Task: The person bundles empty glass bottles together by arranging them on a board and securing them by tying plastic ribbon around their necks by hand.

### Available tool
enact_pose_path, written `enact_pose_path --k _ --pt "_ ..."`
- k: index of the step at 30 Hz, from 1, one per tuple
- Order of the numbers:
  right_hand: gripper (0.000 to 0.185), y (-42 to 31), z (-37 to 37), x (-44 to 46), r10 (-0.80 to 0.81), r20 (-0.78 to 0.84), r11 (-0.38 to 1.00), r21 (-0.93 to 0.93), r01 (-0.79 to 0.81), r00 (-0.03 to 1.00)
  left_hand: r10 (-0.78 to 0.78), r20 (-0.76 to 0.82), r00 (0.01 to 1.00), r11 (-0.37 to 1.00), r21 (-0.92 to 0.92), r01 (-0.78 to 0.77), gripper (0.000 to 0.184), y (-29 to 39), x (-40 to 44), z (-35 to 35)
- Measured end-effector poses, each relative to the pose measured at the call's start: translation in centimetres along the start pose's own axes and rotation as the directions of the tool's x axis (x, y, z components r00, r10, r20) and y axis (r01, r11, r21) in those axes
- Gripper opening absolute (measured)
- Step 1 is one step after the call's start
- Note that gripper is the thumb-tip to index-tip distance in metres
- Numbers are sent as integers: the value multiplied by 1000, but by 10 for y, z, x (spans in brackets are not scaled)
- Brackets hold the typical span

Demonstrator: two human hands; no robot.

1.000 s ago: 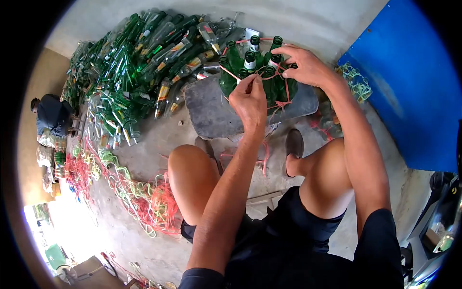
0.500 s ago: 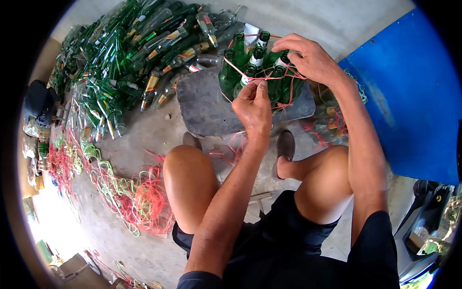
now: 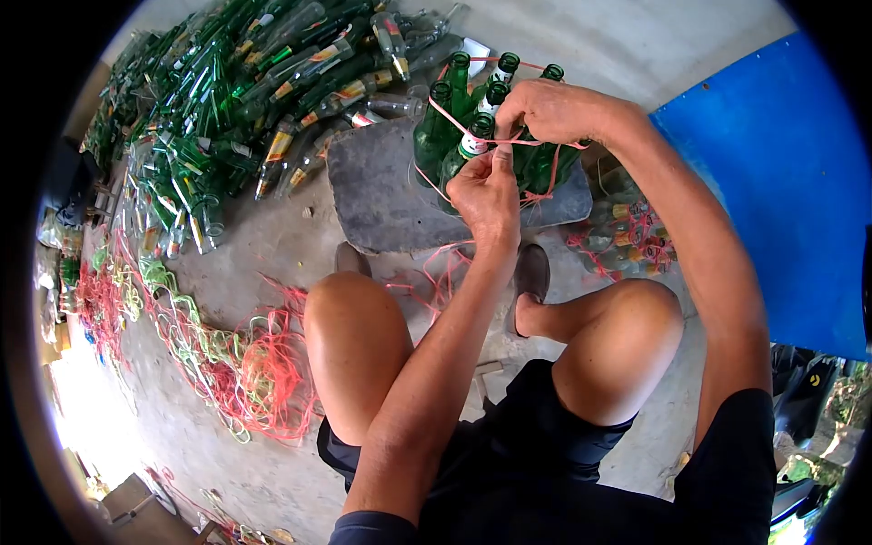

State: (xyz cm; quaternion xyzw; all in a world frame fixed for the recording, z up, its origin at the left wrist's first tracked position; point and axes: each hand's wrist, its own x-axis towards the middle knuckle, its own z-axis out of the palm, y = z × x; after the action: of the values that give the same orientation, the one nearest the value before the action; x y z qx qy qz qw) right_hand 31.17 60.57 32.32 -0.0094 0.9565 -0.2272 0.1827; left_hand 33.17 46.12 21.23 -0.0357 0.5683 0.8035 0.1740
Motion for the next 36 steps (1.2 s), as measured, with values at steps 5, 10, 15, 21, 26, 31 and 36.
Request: enact_pose_path --k 5,10,15,21,26,31,36 --pt "42 3 1 3 39 25 999 31 -40 999 -35 16 999 996 81 33 30 -4 0 -3" --pt "45 -6 -8 3 96 99 994 45 -101 990 -58 -1 998 993 105 58 32 -3 0 -1" --pt "50 4 -6 1 34 66 989 139 -43 997 -150 -19 989 989 17 150 33 5 -2 2" --pt "55 12 -7 1 -71 87 974 221 51 994 -87 -30 996 993 -85 84 40 -3 0 4" --pt "55 12 -9 6 -55 157 983 184 26 986 -102 -29 994 994 -40 101 40 -3 1 3" --pt "47 -5 -13 2 77 183 993 -105 -58 980 -115 -44 992 993 26 116 39 -1 -1 3" --pt "34 -11 -14 -9 -89 78 903 -415 114 993 -97 -2 995 995 30 97 37 -2 -2 1"
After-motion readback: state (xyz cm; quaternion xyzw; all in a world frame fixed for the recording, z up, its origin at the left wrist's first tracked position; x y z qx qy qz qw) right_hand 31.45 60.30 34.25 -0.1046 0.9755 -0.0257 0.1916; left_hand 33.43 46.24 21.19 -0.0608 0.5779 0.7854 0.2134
